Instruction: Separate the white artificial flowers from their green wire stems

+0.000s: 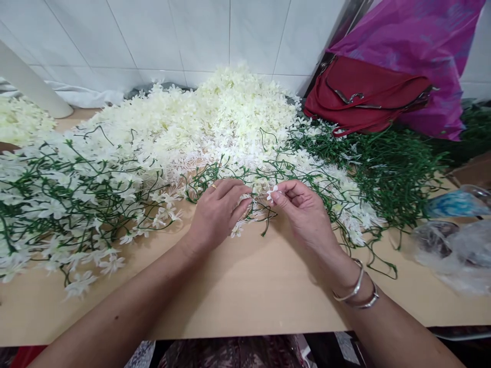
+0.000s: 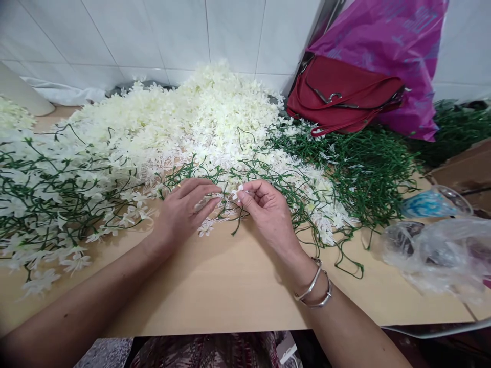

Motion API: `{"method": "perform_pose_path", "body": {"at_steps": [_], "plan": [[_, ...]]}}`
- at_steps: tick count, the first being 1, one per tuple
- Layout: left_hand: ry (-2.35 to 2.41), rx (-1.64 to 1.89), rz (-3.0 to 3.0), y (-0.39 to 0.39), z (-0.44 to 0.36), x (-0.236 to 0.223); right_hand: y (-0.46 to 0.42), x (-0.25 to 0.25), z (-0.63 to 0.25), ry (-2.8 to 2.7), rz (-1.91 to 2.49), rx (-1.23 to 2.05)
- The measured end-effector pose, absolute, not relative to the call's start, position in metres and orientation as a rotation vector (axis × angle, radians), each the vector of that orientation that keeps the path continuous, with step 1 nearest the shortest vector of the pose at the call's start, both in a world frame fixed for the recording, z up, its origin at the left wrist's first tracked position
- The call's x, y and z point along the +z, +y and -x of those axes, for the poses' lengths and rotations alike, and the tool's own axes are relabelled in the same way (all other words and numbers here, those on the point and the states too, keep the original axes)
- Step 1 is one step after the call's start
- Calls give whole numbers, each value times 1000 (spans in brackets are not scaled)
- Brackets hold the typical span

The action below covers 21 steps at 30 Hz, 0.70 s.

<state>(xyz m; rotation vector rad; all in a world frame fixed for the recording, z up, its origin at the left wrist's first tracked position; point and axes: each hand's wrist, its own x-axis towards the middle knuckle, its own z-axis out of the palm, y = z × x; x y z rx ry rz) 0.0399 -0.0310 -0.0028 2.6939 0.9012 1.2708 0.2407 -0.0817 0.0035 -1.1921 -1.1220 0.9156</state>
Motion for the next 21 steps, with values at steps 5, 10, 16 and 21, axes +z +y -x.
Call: {"method": "perform_pose_path", "body": {"at_steps": [5,10,16,21], "plan": [[974,1135,-2874,-25,-47,-1,-80,1,-242,-1151,1170,903],[860,1580,-2122,-33,-41,24,-81,2,-240,-1106,1158,929],[593,1540,-1268,-25,-33,36,-83,6,-240,-1117,1163,951],[661,1653,-1283,-17,-21,34,-82,6,-241,-1097,1143,943]]}}
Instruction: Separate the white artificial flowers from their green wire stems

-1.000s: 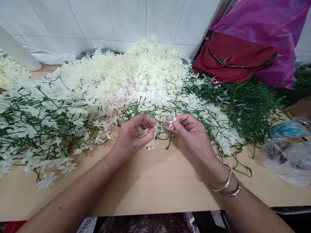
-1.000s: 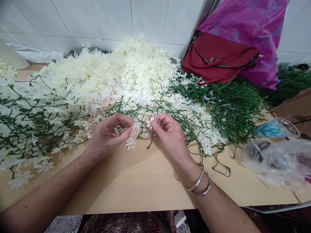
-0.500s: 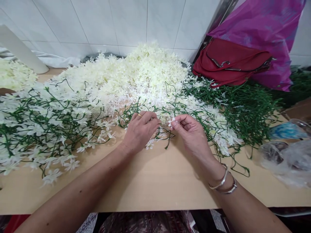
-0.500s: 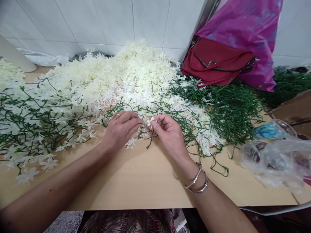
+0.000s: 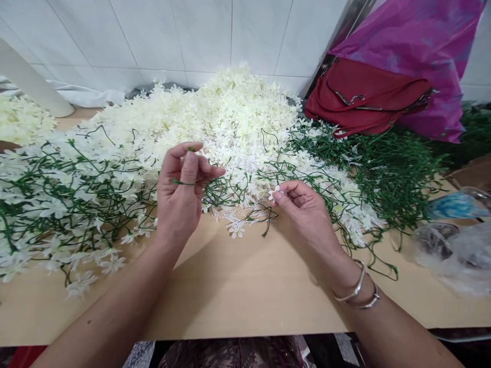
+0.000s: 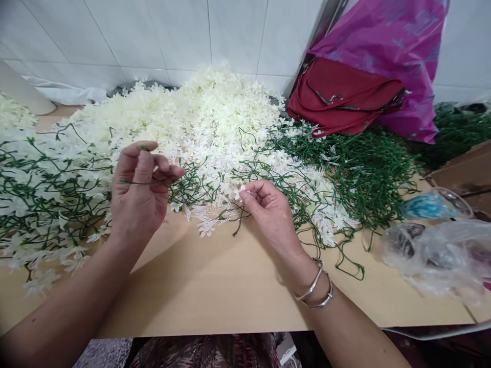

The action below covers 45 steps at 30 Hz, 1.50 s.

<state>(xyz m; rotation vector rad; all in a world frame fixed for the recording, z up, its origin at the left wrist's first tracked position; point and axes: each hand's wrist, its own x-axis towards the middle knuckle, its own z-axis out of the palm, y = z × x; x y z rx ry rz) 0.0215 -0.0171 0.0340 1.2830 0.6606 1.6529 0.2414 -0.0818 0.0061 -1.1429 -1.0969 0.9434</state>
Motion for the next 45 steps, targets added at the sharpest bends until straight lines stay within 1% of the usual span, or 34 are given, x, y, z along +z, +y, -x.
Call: {"method": "perform_pose_path", "body": {"at_steps": [2,3,4,9,12,17,23,35,40,45], "plan": [[730,1726,-1367,-19,-18,36,-81,6,-242,-1093,1130,935],[765,1704,-1424,-21,-17,36,-81,6,-242,-1096,1126,932],[798,1635,-1478,-24,-18,35,-81,6,-242,-1099,1123,929],[851,1057,-1612,-43,-31,23,-83,3,-243,-1110,1121,932],[851,922,-1642,-46,-37,15,-83,2,-243,-1071,1086,1008],[796,940,-1539,-43,-39,10,-85,7,-241,-1005,1043,1198],[780,928,-1487,-47,-42,8,-89,12,-237,-996,1018,1311],[760,912,-1549,-53,-42,13,-89,7,-234,-1014,1022,1321],[800,914,-1621,-55,-43,7,-89,5,-232,-1045,1068,1257],[777,884,-1607,-54,-43,-2,-87,1,-230,-1049,1099,1273]]}}
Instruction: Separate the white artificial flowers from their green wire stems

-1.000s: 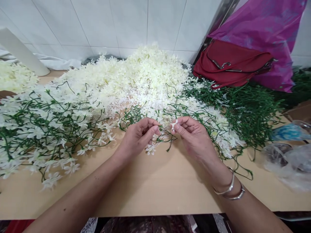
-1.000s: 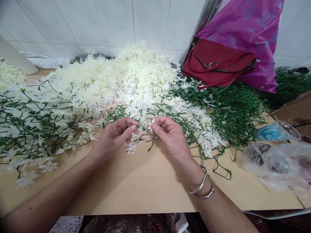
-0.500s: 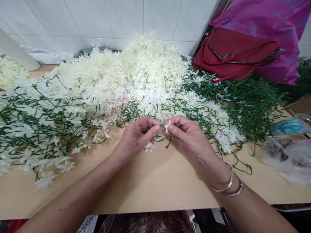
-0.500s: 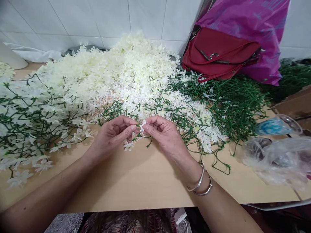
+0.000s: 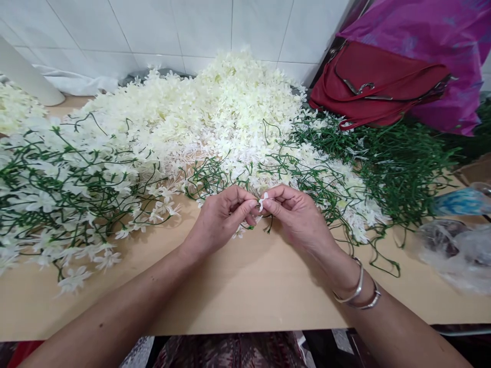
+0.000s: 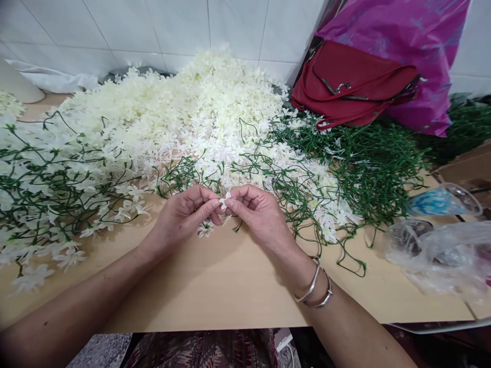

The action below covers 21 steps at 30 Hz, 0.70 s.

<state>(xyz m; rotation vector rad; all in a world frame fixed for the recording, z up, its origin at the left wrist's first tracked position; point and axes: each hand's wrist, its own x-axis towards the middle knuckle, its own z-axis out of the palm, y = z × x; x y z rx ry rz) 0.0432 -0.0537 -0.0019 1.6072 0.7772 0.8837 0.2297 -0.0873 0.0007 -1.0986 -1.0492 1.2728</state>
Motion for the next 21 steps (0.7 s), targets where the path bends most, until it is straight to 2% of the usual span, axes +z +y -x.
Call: {"method": "perform_pose_path", "body": {"at_steps": [21], "plan": [[733,826,-1528,-54,-42,2,-87,-7,-232,-1082,1146,1327]]}}
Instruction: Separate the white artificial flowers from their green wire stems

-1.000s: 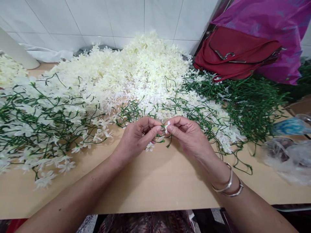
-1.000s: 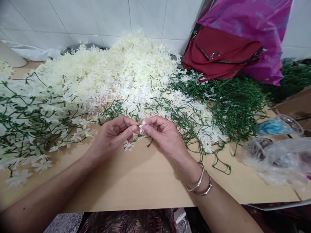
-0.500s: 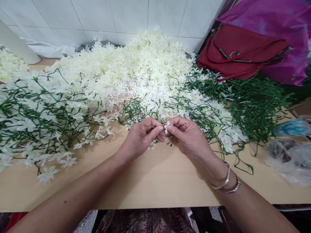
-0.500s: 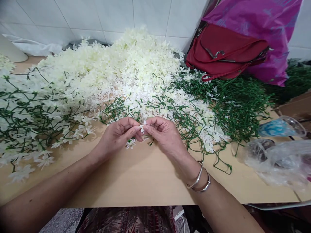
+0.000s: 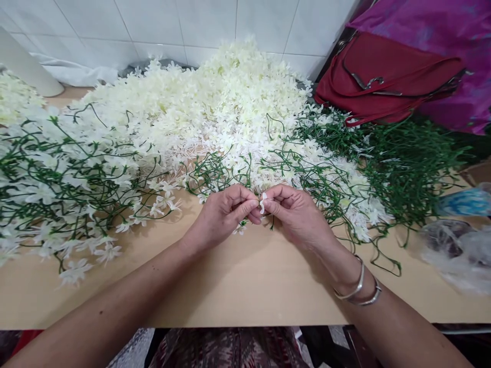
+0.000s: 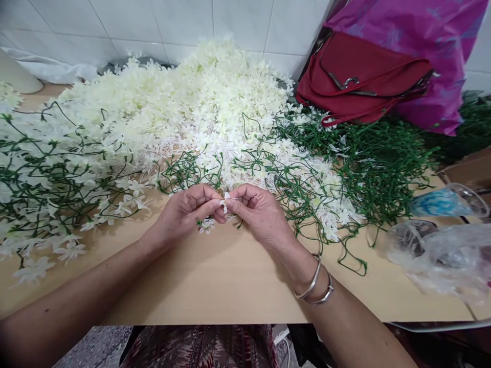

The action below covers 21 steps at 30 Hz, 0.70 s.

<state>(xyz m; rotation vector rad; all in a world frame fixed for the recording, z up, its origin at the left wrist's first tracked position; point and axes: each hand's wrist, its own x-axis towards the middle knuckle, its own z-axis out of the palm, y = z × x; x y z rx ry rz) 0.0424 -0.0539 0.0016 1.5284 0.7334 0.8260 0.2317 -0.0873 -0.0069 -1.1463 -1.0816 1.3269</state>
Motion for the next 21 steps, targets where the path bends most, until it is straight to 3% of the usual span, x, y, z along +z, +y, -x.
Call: {"method": "perform_pose_path", "body": {"at_steps": [14,21], "plan": [[705,955,-1456,-55,-47,8,-89,1,-227,-1016,1051,1285],[589,1241,-1273,-50,-42,20,-92,11,-231,-1190,1091,995]]}}
